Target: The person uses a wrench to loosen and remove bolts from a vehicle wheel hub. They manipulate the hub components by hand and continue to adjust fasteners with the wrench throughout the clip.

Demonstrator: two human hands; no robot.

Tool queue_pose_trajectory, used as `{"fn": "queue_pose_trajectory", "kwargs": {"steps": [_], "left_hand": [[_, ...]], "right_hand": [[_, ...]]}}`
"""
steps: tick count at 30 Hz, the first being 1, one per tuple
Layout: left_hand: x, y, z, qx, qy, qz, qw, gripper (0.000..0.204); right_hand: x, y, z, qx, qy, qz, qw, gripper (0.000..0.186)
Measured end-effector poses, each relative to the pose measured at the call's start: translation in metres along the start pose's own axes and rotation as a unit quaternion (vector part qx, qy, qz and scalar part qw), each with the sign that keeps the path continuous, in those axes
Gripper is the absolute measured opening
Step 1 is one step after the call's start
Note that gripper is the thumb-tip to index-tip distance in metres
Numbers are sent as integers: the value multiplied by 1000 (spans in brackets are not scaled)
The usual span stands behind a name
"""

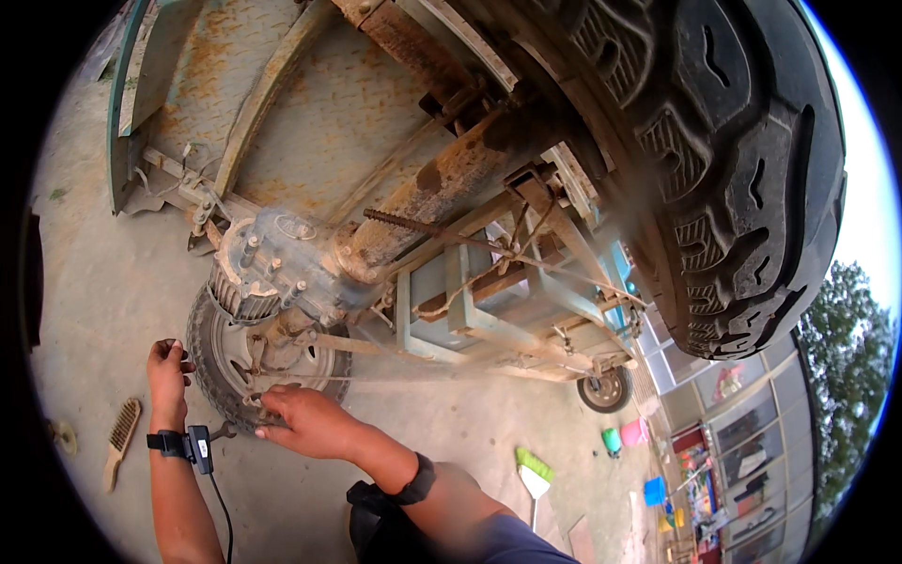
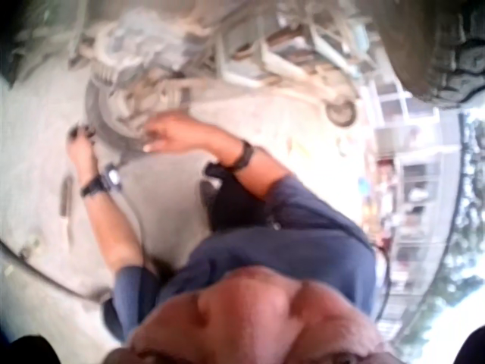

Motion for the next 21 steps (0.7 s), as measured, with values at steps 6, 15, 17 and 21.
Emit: {"fn": "queue_pose_trajectory", "kwargs": {"steps": [6,15,17,21], "left_hand": [[4,7,11,9,11,-2,1000,16],[9,11,17,18,13,-8,1000,17],[10,11,18,21,14,-8,1000,17],[12,11,18,24,14,-9,1000,18]], "right_hand": [[-11,8,-20,-14,-3,32,999,37],[-23,14,-34,-16,-15,56,998,36],[-24,15,-36,-26,-15,59,998,36],[-26,16,-36,-35,-13,64,997,36]]}}
Point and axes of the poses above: each hand's wrist, its own y-axis towards the middle knuckle, its own x-axis out of the back of the hand, z = x × y, the point moved 7 cm from there along y, towards the middle knuckle, and after that the axes turned 10 degrees about z, right-handed, at the moved point
